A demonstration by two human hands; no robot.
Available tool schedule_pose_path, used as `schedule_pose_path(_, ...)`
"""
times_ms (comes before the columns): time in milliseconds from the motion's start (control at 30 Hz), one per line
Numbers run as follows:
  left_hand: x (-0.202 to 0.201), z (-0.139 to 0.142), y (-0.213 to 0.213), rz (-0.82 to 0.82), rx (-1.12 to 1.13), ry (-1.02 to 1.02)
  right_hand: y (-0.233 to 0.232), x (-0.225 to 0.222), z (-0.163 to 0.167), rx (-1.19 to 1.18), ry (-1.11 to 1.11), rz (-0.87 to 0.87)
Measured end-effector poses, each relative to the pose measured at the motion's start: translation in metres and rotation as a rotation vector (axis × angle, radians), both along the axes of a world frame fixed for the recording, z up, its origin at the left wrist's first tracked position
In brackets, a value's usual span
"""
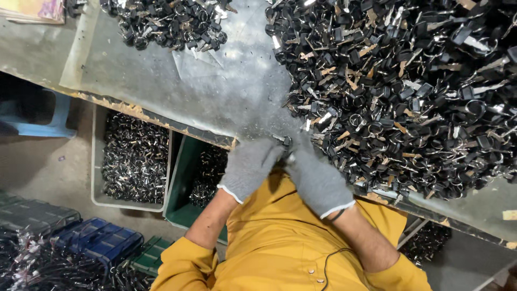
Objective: The person picks small black metal components one at a time from a large pile on a metal table and places them into a bin below the table. They continue this repetitive sorting motion throughout the episode, moving sorted pieces into the collection bin.
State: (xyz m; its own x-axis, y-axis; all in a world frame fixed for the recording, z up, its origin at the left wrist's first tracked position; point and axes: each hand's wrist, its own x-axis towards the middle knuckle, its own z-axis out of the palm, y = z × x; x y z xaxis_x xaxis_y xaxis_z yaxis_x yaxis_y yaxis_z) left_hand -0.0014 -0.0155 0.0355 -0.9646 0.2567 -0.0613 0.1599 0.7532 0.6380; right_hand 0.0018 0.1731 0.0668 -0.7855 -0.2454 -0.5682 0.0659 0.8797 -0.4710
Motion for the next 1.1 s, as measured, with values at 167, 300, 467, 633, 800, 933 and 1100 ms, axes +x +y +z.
schedule_pose_path(167, -0.026, 0.001, 0.005, -0.093, 0.166, 0.393, -0.011, 0.007, -0.006, 0.074, 0.15, 0.178)
schedule_pose_path(300, -0.029, -0.002, 0.008, 0.072, 0.151, -0.01, -0.005, 0.002, -0.01, 0.185, -0.01, 0.022)
schedule_pose_path(467, -0.018, -0.004, 0.004, 0.119, 0.143, -0.146, 0.003, 0.003, -0.005, 0.047, 0.097, -0.1)
schedule_pose_path(633, -0.014, -0.017, 0.011, -0.044, 0.062, 0.222, -0.004, -0.006, -0.011, 0.04, 0.111, -0.086)
schedule_pose_path(800, -0.012, -0.029, 0.012, -0.193, -0.084, 0.315, -0.018, 0.004, -0.025, 0.333, 0.393, 0.035)
schedule_pose_path(933, -0.01, -0.027, 0.017, -0.23, -0.138, 0.363, -0.011, 0.005, -0.031, 0.2, 0.258, 0.053)
schedule_pose_path(1100, -0.012, -0.022, 0.011, -0.037, -0.002, 0.194, 0.005, 0.004, -0.028, 0.105, 0.251, 0.059)
